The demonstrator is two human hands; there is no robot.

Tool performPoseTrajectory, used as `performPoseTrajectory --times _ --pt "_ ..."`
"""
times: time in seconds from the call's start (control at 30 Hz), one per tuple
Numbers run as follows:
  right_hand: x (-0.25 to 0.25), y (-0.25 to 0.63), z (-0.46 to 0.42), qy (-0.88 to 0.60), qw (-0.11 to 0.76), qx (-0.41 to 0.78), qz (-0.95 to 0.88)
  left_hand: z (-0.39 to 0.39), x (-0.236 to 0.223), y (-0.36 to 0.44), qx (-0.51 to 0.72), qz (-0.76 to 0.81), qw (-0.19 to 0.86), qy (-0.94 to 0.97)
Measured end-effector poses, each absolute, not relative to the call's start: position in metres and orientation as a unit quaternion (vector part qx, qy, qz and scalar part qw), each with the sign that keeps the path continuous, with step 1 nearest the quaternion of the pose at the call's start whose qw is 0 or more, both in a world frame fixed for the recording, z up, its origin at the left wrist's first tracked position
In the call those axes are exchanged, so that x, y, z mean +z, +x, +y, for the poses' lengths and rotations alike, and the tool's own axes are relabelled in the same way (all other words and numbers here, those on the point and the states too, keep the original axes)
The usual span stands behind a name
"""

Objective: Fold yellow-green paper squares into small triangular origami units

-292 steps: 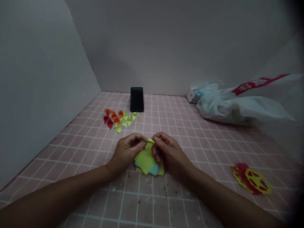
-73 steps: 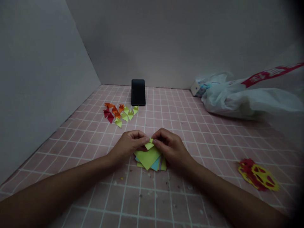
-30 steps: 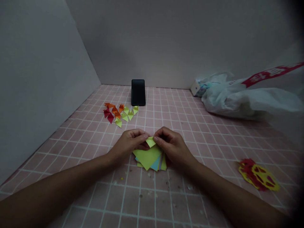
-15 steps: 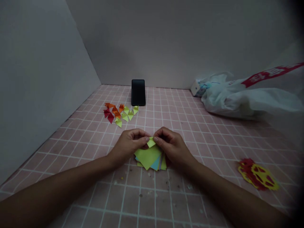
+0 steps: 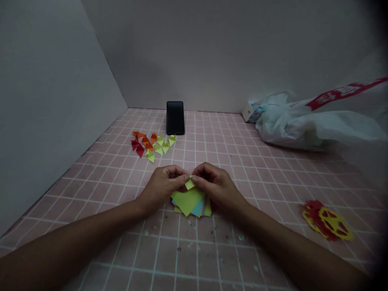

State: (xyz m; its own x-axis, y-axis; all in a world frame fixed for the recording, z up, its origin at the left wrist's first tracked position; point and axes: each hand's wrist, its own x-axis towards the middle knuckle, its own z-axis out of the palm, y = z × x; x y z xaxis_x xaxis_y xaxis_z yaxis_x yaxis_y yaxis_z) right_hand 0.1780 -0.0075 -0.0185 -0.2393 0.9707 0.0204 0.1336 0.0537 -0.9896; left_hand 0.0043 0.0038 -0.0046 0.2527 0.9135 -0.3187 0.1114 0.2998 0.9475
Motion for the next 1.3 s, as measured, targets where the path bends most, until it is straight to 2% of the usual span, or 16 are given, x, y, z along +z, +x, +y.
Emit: performPoseTrajectory --times 0.2,0.6,0.73,0.83,0.93,1.07,1.3 --pt "-0.018 0.18 -0.008 -0.477 0.396 0.446 -0.646 0.003 -0.004 0.005 0.328 0.511 0.62 0.497" --pt "-0.019 0.178 -0.007 -0.467 0.411 0.397 -0.675 0.002 -0.006 0.007 0.363 0.5 0.601 0.507" --pt "-0.014 0.178 -0.011 -0.435 0.444 0.328 -0.711 -0.001 -0.011 0.005 0.405 0.464 0.545 0.569" --pt "-0.012 0.178 -0.014 -0.407 0.479 0.272 -0.729 -0.003 -0.013 0.002 0.446 0.434 0.444 0.645" --pt "-0.014 0.178 -0.013 -0.415 0.502 0.314 -0.691 -0.003 -0.013 -0.002 0.467 0.402 0.359 0.701" --pt "-0.017 0.176 -0.012 -0.412 0.503 0.413 -0.638 -0.003 -0.014 -0.005 0.475 0.366 0.31 0.738" --pt "-0.012 0.172 -0.015 -0.416 0.509 0.501 -0.562 -0.005 -0.009 -0.004 0.423 0.409 0.333 0.737"
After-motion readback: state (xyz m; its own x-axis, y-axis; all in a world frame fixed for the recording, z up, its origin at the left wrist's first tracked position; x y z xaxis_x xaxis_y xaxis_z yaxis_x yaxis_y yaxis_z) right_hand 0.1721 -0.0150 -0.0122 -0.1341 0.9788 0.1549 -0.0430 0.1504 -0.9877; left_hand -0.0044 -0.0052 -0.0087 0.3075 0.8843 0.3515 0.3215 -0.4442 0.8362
